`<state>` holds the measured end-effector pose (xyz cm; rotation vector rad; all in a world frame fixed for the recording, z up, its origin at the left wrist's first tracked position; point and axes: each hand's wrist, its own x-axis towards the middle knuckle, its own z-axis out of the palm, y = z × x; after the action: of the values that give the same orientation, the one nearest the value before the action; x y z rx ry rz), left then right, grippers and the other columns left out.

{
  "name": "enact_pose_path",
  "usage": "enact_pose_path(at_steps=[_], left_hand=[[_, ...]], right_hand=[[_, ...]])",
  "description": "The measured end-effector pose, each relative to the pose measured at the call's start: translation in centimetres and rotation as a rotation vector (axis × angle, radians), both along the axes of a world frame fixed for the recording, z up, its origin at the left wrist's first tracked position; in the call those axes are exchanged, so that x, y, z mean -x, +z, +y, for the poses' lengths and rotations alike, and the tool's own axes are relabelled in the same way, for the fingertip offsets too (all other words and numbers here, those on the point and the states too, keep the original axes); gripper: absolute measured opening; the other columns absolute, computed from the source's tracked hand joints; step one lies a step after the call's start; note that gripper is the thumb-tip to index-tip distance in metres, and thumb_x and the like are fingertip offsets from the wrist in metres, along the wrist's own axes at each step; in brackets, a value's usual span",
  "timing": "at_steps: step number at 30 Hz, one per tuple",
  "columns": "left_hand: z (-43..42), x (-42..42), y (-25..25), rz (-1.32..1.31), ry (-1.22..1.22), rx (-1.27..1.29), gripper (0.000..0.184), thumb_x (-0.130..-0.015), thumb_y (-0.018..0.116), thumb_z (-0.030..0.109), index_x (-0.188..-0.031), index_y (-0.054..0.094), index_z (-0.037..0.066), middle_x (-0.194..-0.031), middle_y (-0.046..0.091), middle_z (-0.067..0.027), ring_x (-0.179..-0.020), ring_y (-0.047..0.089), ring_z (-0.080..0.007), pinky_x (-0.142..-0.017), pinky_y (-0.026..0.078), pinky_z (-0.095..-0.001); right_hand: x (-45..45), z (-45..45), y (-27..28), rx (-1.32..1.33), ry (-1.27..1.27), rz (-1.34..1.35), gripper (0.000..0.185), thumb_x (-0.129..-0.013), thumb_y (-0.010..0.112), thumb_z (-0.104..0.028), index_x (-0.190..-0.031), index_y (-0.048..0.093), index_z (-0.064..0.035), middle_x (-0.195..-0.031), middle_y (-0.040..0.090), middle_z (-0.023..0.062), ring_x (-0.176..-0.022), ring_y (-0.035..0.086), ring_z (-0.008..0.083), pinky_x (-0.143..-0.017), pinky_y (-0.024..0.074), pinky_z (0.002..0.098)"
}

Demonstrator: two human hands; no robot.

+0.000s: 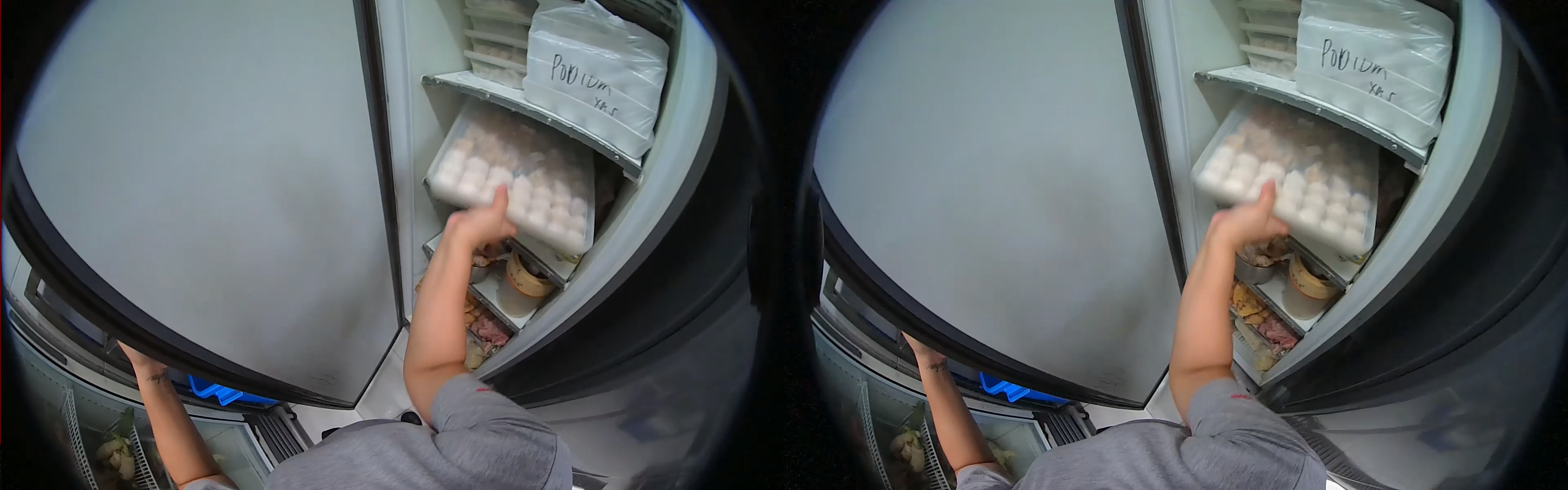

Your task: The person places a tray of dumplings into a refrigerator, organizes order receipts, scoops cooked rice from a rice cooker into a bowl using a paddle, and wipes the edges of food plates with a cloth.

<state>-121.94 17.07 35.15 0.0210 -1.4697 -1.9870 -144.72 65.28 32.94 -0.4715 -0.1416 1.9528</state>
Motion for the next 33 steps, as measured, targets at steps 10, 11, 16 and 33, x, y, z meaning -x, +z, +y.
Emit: enact_pose_path(at_steps=[10, 11, 16, 33], left_hand=[[3.4, -0.8, 0.1, 0.131, -0.11, 0.091, 0.019, -0.093, 0.05, 0.01, -0.106, 0.055, -0.003, -0.094, 0.062, -0.01, -0.081, 0.064, -0.0205, -0.068, 0.054, -0.0322], [4.3, -1.2, 0.2, 0.123, -0.133, 0.09, 0.018, -0.092, 0.05, 0.01, -0.105, 0.055, -0.002, -0.092, 0.062, -0.0097, -0.079, 0.063, -0.0199, -0.067, 0.054, -0.0318], [7.1, -2.4, -2.9, 0.169, -0.808, -0.022, 0.028, -0.09, 0.054, 0.013, -0.115, 0.05, 0.001, -0.09, 0.055, -0.0038, -0.065, 0.05, -0.0088, -0.057, 0.042, -0.021], [19.4, 30.5, 0.9, 0.26, -0.624, 0.7, 0.069, -0.079, 0.071, 0.027, -0.136, 0.04, 0.005, -0.141, 0.032, -0.0189, -0.132, 0.033, -0.031, -0.107, 0.031, -0.0392]], right_hand=[[7.0, 7.6, -6.5, -0.816, 0.627, -0.698, 0.044, -0.087, 0.06, -0.04, -0.101, 0.056, 0.0007, -0.089, 0.061, 0.0157, -0.067, 0.061, 0.0254, -0.051, 0.0491, 0.0388], [5.4, 6.5, -9.6, -0.871, 0.623, -0.646, 0.037, -0.088, 0.06, -0.037, -0.096, 0.058, -0.0007, -0.085, 0.062, 0.0142, -0.061, 0.06, 0.022, -0.046, 0.0468, 0.0345], [-7.0, 1.1, -27.5, -0.829, 0.909, -0.915, 0.013, -0.081, 0.059, -0.016, -0.079, 0.058, -0.0038, -0.071, 0.059, 0.0084, -0.056, 0.055, 0.0168, -0.047, 0.0418, 0.032], [-32.9, -6.8, -50.2, -0.484, 1.555, -1.719, 0.036, -0.082, 0.062, -0.023, -0.107, 0.062, 0.0025, -0.077, 0.062, 0.01, -0.067, 0.061, 0.0217, -0.058, 0.0479, 0.0365]])
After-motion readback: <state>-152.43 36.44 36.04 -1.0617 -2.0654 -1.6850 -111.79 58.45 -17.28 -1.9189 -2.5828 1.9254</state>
